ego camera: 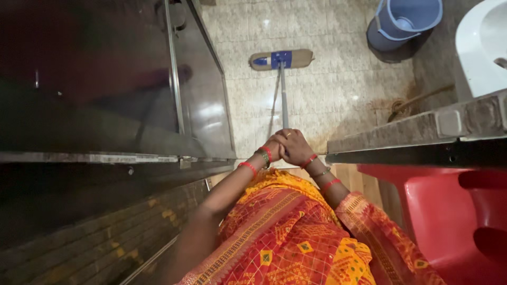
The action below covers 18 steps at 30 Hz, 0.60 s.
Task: The person mops the floor in a bathroom using a long-handled mop.
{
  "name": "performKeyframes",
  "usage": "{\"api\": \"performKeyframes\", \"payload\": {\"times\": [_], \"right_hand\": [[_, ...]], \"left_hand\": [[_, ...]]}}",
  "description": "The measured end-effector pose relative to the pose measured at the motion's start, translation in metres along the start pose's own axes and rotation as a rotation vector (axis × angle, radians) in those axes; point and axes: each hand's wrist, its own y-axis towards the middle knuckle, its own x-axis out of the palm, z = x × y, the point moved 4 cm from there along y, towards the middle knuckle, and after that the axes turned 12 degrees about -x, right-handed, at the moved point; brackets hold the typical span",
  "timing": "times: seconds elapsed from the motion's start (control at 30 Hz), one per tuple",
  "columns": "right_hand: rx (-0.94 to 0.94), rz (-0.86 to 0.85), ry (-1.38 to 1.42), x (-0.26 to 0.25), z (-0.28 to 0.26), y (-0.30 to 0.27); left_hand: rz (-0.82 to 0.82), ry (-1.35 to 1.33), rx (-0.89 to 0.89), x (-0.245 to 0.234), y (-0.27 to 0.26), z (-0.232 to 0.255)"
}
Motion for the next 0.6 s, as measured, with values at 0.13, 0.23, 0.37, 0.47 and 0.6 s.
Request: {"api": "performKeyframes", "payload": {"times": [0.13,0.23,0.37,0.47,0.6], "right_hand": [[-0.059,0.124,0.087,-0.068,-0.049,0.018],[-0.028,0.182,0.144,-0.115,-0.077,0.031],[-0.017,0.233,0.119,-0.146,-0.102,0.041],[-0.076,0.260,0.122,-0.147,-0.110,0.044],[-0.174,0.312,0.210,-0.143,-0.118,0.048]], "left_hand": [[-0.070,0.080,-0.062,-0.048,-0.032,0.060],[0.078,0.109,0.012,-0.098,-0.051,0.111],[0.073,0.072,0.085,-0.113,-0.073,0.134],[0.141,-0.129,0.215,-0.076,-0.071,0.103],[-0.029,-0.669,0.335,-0.005,-0.058,0.046]]}}
